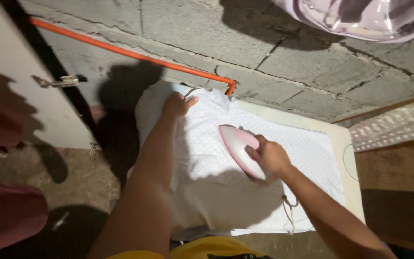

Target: The person irons a white shirt using a pink iron on an ironing board.

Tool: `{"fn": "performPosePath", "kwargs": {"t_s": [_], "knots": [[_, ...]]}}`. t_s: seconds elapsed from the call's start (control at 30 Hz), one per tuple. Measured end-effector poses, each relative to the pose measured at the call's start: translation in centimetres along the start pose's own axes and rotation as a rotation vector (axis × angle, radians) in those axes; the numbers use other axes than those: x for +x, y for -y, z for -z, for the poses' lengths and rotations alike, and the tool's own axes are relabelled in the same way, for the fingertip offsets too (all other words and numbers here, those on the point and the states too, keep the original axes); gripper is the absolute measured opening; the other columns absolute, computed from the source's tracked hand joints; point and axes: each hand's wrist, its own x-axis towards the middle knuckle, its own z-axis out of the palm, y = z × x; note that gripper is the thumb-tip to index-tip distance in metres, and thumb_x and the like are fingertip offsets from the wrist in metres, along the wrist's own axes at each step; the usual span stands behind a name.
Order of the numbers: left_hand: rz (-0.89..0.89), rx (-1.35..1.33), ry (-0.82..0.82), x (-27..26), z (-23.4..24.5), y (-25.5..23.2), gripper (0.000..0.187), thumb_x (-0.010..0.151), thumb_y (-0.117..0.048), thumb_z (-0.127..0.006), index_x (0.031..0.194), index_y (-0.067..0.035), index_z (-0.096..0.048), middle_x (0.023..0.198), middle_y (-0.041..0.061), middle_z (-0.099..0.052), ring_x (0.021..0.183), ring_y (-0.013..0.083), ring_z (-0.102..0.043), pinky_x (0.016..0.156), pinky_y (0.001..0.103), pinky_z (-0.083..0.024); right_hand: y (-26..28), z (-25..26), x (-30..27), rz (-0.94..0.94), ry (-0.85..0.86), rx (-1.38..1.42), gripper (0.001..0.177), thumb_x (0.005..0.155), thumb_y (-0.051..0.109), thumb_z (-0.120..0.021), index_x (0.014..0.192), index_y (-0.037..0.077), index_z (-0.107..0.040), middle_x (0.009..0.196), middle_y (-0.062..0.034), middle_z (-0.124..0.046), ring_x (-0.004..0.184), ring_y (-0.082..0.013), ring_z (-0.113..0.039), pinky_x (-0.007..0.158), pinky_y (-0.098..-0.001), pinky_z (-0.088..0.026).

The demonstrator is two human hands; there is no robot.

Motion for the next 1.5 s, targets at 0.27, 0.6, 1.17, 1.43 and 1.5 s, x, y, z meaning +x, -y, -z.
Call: {"fn": "performPosePath", "kwargs": {"t_s": [0.27, 0.6, 1.17, 1.43, 1.5], "knots": [[-0.245, 0.094, -0.258, 2.3, -3.5, 4.7, 0.029, 0.096, -0.031, -0.062, 0.094, -0.005, -0.074, 0.103, 0.019, -0.072, 0.103, 0.0399, -0.067, 0.09, 0.052, -0.052, 7.8, -0.7, 7.2, 0.179, 0.027, -0.126, 0.055, 0.091, 0.048, -0.065, 0.136, 0.016, -0.057, 0.094, -0.0135, -0.077, 0.089, -0.0363, -0.073, 0.081, -0.0479, -0.057], [0.033, 0.193, -0.086, -8.3, 1.5, 7.0, 0.043, 0.087, -0.033, -0.069, 0.111, 0.002, -0.069, 0.119, 0.028, -0.067, 0.115, 0.0428, -0.064, 0.1, 0.047, -0.05, 9.6, -0.9, 6.0, 0.233, 0.124, -0.192, 0.057, 0.09, 0.05, -0.063, 0.136, 0.017, -0.057, 0.087, -0.0107, -0.078, 0.087, -0.0345, -0.073, 0.079, -0.0466, -0.056], [-0.191, 0.168, -0.218, -11.2, 2.4, 6.6, 0.043, 0.081, -0.039, -0.072, 0.107, -0.005, -0.071, 0.115, 0.021, -0.068, 0.111, 0.0401, -0.064, 0.094, 0.052, -0.05, 14.4, -2.9, 8.4, 0.286, -0.025, -0.152, 0.052, 0.093, 0.048, -0.065, 0.124, 0.006, -0.061, 0.096, -0.022, -0.074, 0.091, -0.041, -0.071, 0.082, -0.0498, -0.056], [-0.665, 1.009, 0.409, -20.3, 7.4, -0.2, 0.028, 0.076, -0.022, -0.079, 0.103, -0.018, -0.074, 0.118, 0.005, -0.062, 0.121, 0.0293, -0.053, 0.098, 0.05, -0.041, 12.9, -1.6, 7.9, 0.381, 0.133, -0.12, 0.059, 0.089, 0.049, -0.064, 0.134, 0.013, -0.059, 0.089, -0.0178, -0.077, 0.087, -0.0377, -0.073, 0.082, -0.047, -0.056], [-0.794, 0.978, 0.32, -19.8, 7.9, 0.9, 0.014, 0.091, -0.017, -0.064, 0.095, -0.016, -0.077, 0.107, 0.003, -0.07, 0.115, 0.0253, -0.059, 0.1, 0.052, -0.039, 11.3, -1.3, 7.1, 0.321, 0.121, -0.14, 0.058, 0.089, 0.05, -0.066, 0.136, 0.017, -0.059, 0.094, -0.017, -0.077, 0.089, -0.0361, -0.073, 0.083, -0.0462, -0.056]]}}
